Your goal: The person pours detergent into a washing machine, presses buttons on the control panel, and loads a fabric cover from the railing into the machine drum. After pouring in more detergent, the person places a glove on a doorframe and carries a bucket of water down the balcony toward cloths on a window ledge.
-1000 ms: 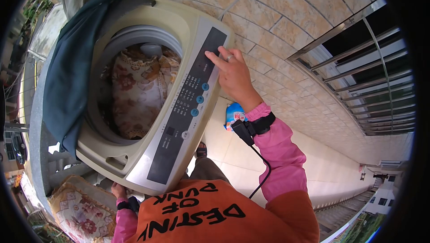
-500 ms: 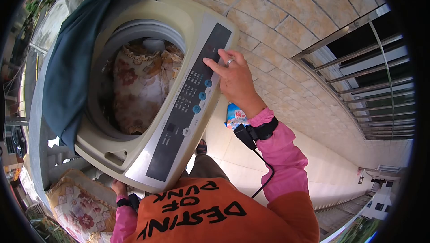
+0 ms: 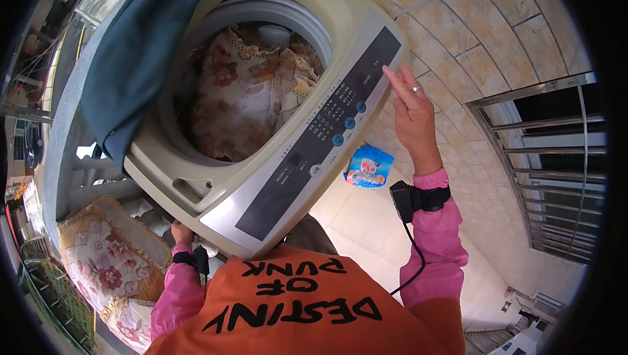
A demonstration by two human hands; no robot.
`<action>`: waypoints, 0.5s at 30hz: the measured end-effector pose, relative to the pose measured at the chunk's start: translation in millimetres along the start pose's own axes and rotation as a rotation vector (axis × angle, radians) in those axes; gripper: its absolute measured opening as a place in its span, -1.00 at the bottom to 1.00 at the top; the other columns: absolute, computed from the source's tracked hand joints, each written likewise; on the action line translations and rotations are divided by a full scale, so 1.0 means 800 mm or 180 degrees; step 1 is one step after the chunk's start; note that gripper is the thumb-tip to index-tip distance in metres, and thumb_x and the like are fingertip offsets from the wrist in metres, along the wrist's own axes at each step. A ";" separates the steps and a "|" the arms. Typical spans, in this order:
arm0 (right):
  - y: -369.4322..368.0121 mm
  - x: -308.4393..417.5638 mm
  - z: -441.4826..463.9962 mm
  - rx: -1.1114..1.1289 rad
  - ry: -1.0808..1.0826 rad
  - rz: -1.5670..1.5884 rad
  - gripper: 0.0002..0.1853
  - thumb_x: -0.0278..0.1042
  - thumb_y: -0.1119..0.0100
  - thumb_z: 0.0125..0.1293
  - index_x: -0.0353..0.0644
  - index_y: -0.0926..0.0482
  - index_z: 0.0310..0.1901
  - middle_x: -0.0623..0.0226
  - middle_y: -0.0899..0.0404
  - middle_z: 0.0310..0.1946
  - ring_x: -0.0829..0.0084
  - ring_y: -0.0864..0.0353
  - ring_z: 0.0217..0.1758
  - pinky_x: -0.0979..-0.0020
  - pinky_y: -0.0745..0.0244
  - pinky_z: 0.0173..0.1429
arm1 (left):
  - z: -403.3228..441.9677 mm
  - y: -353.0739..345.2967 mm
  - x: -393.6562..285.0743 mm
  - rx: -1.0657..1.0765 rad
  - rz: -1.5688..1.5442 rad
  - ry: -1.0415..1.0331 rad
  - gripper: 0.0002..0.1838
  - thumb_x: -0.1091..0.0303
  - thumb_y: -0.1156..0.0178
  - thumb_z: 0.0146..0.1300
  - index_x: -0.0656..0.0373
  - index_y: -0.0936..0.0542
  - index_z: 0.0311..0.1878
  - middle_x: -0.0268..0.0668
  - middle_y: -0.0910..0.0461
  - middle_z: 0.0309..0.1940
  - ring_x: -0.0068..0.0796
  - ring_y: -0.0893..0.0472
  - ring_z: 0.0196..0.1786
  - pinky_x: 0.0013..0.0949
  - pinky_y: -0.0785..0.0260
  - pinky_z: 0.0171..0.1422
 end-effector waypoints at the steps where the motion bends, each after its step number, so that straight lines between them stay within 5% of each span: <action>1: -0.002 -0.007 -0.013 -0.0425 -0.0423 0.0487 -0.55 -0.65 0.05 0.19 -0.06 -0.51 0.11 0.07 -0.45 0.13 0.27 -0.50 0.06 0.45 -0.40 0.08 | 0.006 -0.002 0.011 0.0065 -0.0163 0.0034 -0.69 0.28 -0.17 0.11 0.33 -0.63 -0.19 -0.14 -0.67 -0.38 -0.40 -0.63 -0.33 -0.35 -0.43 -0.19; 2: -0.009 -0.013 -0.030 -0.0399 -0.0411 0.0507 -0.55 -0.65 0.05 0.19 -0.06 -0.51 0.11 0.07 -0.45 0.13 0.27 -0.50 0.06 0.45 -0.40 0.08 | 0.012 -0.003 0.021 0.0135 -0.0322 0.0057 -0.71 0.28 -0.18 0.11 0.33 -0.63 -0.23 -0.15 -0.66 -0.40 -0.42 -0.62 -0.34 -0.36 -0.42 -0.21; 4: -0.032 -0.033 -0.080 -0.0467 -0.1950 0.1370 -0.59 -0.62 0.05 0.24 -0.12 -0.49 0.12 0.10 -0.50 0.07 0.37 -0.57 -0.06 0.49 -0.42 0.03 | 0.001 0.005 0.012 0.0094 -0.0394 0.0220 -0.73 0.28 -0.20 0.10 0.33 -0.64 -0.29 -0.19 -0.65 -0.45 -0.43 -0.60 -0.36 -0.34 -0.42 -0.22; 6: -0.077 -0.048 -0.146 -0.0035 -0.2203 0.1401 -0.62 -0.60 0.02 0.23 -0.16 -0.50 0.10 0.11 -0.55 -0.02 0.39 -0.58 -0.08 0.47 -0.43 0.02 | 0.005 0.005 0.035 0.0131 -0.0380 0.0156 -0.74 0.27 -0.21 0.09 0.31 -0.64 -0.31 -0.21 -0.64 -0.47 -0.43 -0.59 -0.36 -0.34 -0.41 -0.22; 10: -0.158 -0.056 -0.296 0.1576 -0.2139 0.0543 -0.69 -0.47 -0.07 0.19 -0.21 -0.55 0.00 0.03 -0.61 -0.19 0.22 -0.62 -0.11 0.37 -0.48 -0.06 | -0.002 0.011 0.061 0.0166 0.0025 0.0274 -0.70 0.19 -0.23 0.06 0.25 -0.65 -0.28 -0.16 -0.65 -0.44 -0.33 -0.63 -0.33 -0.31 -0.42 -0.18; 12: -0.188 -0.049 -0.369 0.2117 -0.2569 0.0856 -0.77 -0.41 -0.06 0.19 -0.26 -0.59 -0.14 0.23 -0.60 -0.44 0.44 -0.61 -0.46 0.44 -0.45 -0.35 | -0.001 0.010 0.077 0.0164 0.0321 0.0184 -0.67 0.15 -0.21 0.05 0.23 -0.66 -0.27 -0.12 -0.65 -0.41 -0.27 -0.64 -0.30 -0.28 -0.42 -0.16; 14: -0.195 -0.015 -0.397 0.3069 -0.3059 0.0877 -0.72 -0.39 -0.11 0.14 -0.16 -0.61 -0.09 0.08 -0.63 -0.30 0.34 -0.64 -0.22 0.33 -0.53 -0.18 | 0.001 0.008 0.085 0.0312 0.0309 0.0250 -0.66 0.13 -0.21 0.04 0.22 -0.67 -0.26 -0.11 -0.65 -0.40 -0.24 -0.64 -0.28 -0.28 -0.42 -0.13; 15: -0.210 -0.028 -0.438 0.3252 -0.1933 0.0776 -0.73 -0.38 -0.11 0.14 -0.15 -0.62 -0.10 0.12 -0.64 -0.34 0.36 -0.65 -0.30 0.34 -0.54 -0.22 | 0.001 0.009 0.084 0.0315 0.0314 0.0246 -0.66 0.13 -0.21 0.04 0.22 -0.67 -0.26 -0.11 -0.65 -0.40 -0.24 -0.64 -0.28 -0.28 -0.42 -0.13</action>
Point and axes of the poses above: each hand's wrist, its own z-axis towards the middle knuckle, its own y-axis out of the back of the hand, x = y × z, the point moved 1 cm from there along z, towards the middle knuckle
